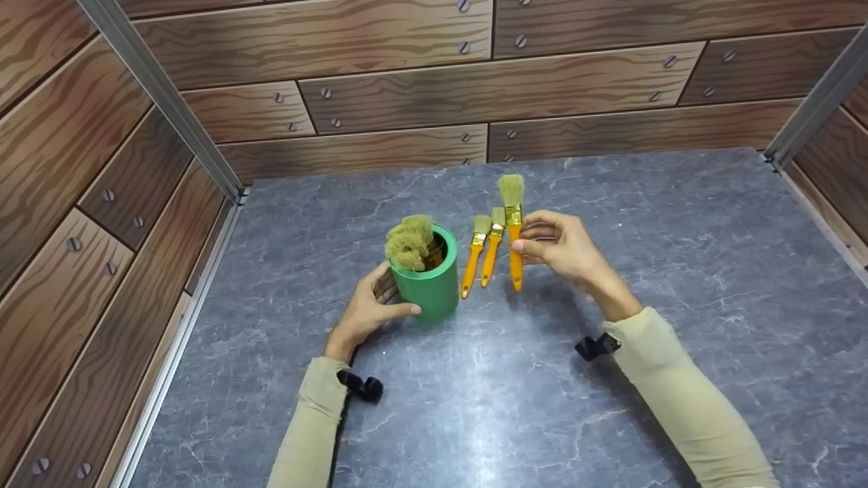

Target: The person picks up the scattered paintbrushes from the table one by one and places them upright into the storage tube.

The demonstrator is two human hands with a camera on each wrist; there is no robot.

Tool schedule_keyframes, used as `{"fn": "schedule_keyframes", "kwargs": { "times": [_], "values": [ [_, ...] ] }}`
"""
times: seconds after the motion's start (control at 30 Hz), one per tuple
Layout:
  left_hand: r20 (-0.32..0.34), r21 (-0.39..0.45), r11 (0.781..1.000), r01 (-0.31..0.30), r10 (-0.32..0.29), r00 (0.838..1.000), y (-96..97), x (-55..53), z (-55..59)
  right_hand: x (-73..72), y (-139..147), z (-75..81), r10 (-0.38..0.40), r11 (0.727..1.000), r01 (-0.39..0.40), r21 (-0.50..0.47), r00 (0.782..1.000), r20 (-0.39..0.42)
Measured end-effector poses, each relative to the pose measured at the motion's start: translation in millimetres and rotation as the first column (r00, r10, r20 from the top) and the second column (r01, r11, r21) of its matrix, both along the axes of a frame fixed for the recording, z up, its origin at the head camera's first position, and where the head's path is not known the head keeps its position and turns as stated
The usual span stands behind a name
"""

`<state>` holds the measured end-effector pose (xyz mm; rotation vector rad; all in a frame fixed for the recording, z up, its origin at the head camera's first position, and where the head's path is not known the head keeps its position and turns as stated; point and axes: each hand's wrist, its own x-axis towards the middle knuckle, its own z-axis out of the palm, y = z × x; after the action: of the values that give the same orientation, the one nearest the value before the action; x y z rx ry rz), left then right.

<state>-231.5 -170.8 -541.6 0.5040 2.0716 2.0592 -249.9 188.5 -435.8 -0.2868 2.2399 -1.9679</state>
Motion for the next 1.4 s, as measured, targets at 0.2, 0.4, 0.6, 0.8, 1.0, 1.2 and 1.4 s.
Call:
{"fn": "schedule_keyframes", "kwargs": {
  "times": [0.2,0.4,0.6,0.8,1.0,1.2,1.4],
  "values": [
    [-0.006,-0.001,1.0,-0.001,0.001,1.0,0.2,1.0,-0.8,1.1,-12,11.9,-0.013,1.0,0.014,0.008,0.997,-0.079],
    [0.008,0.001,1.0,-0.012,0.012,1.0,0.6,0.9,-0.3,3.8,-27,27.2,-0.014,0.999,0.008,-0.046,0.99,-0.142],
    [0.001,0.001,1.0,-0.003,0.003,1.0,2.3,-1.3,-0.7,10.0,-38,42.1,-0.016,0.995,-0.003,-0.1,0.981,-0.192],
    [-0.014,0.008,1.0,-0.012,0.012,1.0,0.2,-1.3,-1.1,13.2,-50,51.8,0.009,0.993,-0.035,-0.115,0.975,-0.22],
    [0.001,0.011,1.0,-0.013,0.013,1.0,-0.7,1.6,-0.2,16.5,-59,56.7,0.022,0.989,-0.055,-0.137,0.972,-0.234],
    [-0.009,0.019,1.0,-0.011,0.011,1.0,-0.6,1.8,-0.5,18.8,-65,59.6,0.028,0.988,-0.064,-0.14,0.969,-0.244],
    [-0.012,0.022,1.0,-0.009,0.009,1.0,0.9,0.7,0.1,23.3,-72,61.4,0.049,0.98,-0.098,-0.174,0.963,-0.265]
  ]
}}
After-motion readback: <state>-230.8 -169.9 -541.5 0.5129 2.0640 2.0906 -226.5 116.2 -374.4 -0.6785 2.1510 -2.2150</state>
